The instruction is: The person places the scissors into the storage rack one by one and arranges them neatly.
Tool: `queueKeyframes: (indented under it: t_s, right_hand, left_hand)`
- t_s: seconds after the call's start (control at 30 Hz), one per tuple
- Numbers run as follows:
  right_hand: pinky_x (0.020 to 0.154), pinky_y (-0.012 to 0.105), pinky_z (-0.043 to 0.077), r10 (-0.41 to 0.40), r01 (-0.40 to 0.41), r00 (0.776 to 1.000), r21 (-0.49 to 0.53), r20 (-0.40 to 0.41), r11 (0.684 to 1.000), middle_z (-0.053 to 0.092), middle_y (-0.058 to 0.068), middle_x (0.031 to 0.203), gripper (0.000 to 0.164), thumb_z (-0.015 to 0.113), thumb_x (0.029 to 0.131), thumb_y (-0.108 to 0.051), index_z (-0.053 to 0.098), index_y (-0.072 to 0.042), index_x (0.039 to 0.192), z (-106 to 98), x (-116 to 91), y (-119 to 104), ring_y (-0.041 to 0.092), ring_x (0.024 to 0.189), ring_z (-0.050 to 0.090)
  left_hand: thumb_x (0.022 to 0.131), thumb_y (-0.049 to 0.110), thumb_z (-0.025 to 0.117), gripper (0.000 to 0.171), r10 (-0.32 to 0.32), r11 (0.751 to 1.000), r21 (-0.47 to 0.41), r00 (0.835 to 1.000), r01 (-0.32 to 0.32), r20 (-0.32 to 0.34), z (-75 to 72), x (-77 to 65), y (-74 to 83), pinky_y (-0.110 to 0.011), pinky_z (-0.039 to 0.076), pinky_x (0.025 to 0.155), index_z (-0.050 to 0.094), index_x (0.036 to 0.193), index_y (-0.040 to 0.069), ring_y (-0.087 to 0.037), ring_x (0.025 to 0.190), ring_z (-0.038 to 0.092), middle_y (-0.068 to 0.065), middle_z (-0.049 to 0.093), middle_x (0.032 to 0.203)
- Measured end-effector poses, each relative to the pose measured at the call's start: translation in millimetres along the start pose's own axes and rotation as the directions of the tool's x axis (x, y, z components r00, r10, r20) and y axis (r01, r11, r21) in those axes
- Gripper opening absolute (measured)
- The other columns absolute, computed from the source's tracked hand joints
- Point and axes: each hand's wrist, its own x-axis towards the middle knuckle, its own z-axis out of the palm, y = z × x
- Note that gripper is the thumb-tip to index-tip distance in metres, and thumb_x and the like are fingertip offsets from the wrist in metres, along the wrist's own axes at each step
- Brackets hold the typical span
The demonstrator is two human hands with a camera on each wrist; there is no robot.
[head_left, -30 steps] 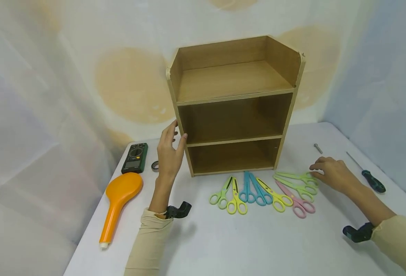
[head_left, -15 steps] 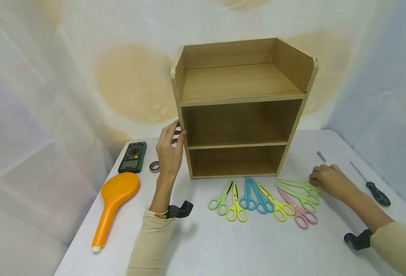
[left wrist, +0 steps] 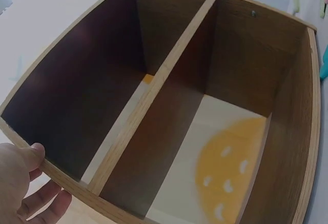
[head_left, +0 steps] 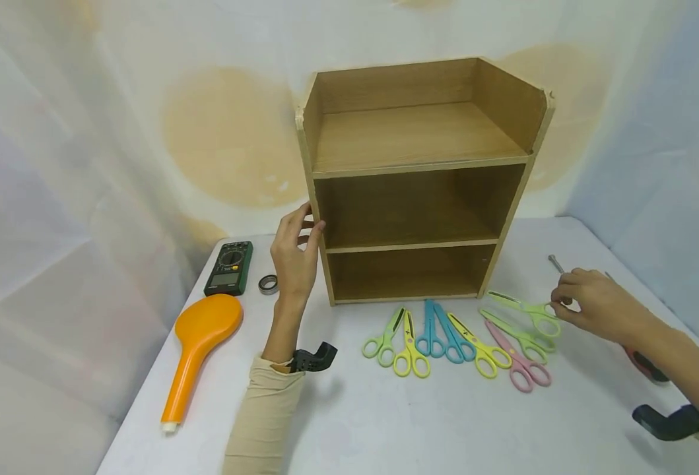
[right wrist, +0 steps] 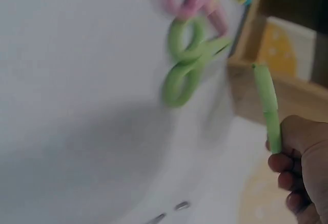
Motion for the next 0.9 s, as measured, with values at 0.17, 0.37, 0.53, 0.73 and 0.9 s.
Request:
queueKeyframes:
  t_s: [0.17, 0.37, 0.53, 0.73, 0.9]
  right_hand:
    - [0.057, 0.025, 0.042, 0.227, -0.231, 0.973, 0.102, 0.041, 0.968, 0.051, -0.014, 0.074, 0.019, 0.087, 0.072, -0.01, 0.071, -0.019, 0.079, -21.8, -4.6, -32.4, 0.007, 0.071, 0.045]
    - [0.053, 0.022, 0.035, 0.325, -0.313, 0.945, 0.2, -0.031, 0.929, 0.048, -0.013, 0.072, 0.022, 0.086, 0.072, -0.011, 0.068, -0.023, 0.078, -56.4, 6.5, -68.3, 0.005, 0.069, 0.041]
    - [0.055, 0.02, 0.032, 0.354, -0.318, 0.931, 0.282, -0.088, 0.905, 0.052, -0.014, 0.07, 0.026, 0.084, 0.074, -0.009, 0.067, -0.028, 0.074, -89.0, 28.7, -96.5, 0.006, 0.07, 0.044]
    - [0.055, 0.02, 0.032, 0.292, -0.233, 0.938, 0.284, -0.186, 0.93, 0.054, -0.014, 0.069, 0.028, 0.084, 0.071, -0.004, 0.069, -0.026, 0.074, -120.2, 62.6, -117.6, 0.005, 0.068, 0.045]
    - [0.055, 0.019, 0.032, 0.26, -0.192, 0.937, 0.277, -0.232, 0.941, 0.054, -0.012, 0.067, 0.023, 0.083, 0.073, -0.006, 0.068, -0.024, 0.073, -139.4, 99.3, -130.6, 0.007, 0.066, 0.046]
  left_hand:
    - [0.095, 0.017, 0.07, 0.042, -0.016, 0.999, -0.029, 1.0, 0.016, -0.009, 3.9, -2.8, -3.2, -0.039, 0.059, 0.074, 0.063, 0.135, 0.007, -0.021, 0.097, 0.067, -0.01, 0.064, 0.122]
    - [0.095, 0.017, 0.07, 0.042, -0.02, 0.999, -0.026, 1.0, 0.019, -0.014, 6.3, -4.0, -5.0, -0.037, 0.059, 0.074, 0.063, 0.135, 0.009, -0.02, 0.099, 0.067, -0.009, 0.064, 0.122]
    - [0.095, 0.018, 0.071, 0.042, -0.027, 0.999, -0.023, 0.999, 0.027, -0.022, 7.2, -4.4, -6.7, -0.038, 0.059, 0.074, 0.064, 0.135, 0.01, -0.019, 0.098, 0.068, -0.007, 0.064, 0.121]
    - [0.094, 0.016, 0.071, 0.042, -0.025, 0.999, -0.036, 0.999, 0.024, -0.038, 9.4, -2.9, -8.5, -0.039, 0.059, 0.073, 0.064, 0.135, 0.01, -0.021, 0.097, 0.068, -0.008, 0.064, 0.12]
    - [0.095, 0.016, 0.071, 0.041, -0.033, 0.999, -0.038, 0.999, 0.031, -0.036, 11.7, -2.1, -10.7, -0.032, 0.059, 0.073, 0.064, 0.135, 0.01, -0.018, 0.098, 0.068, -0.007, 0.064, 0.121]
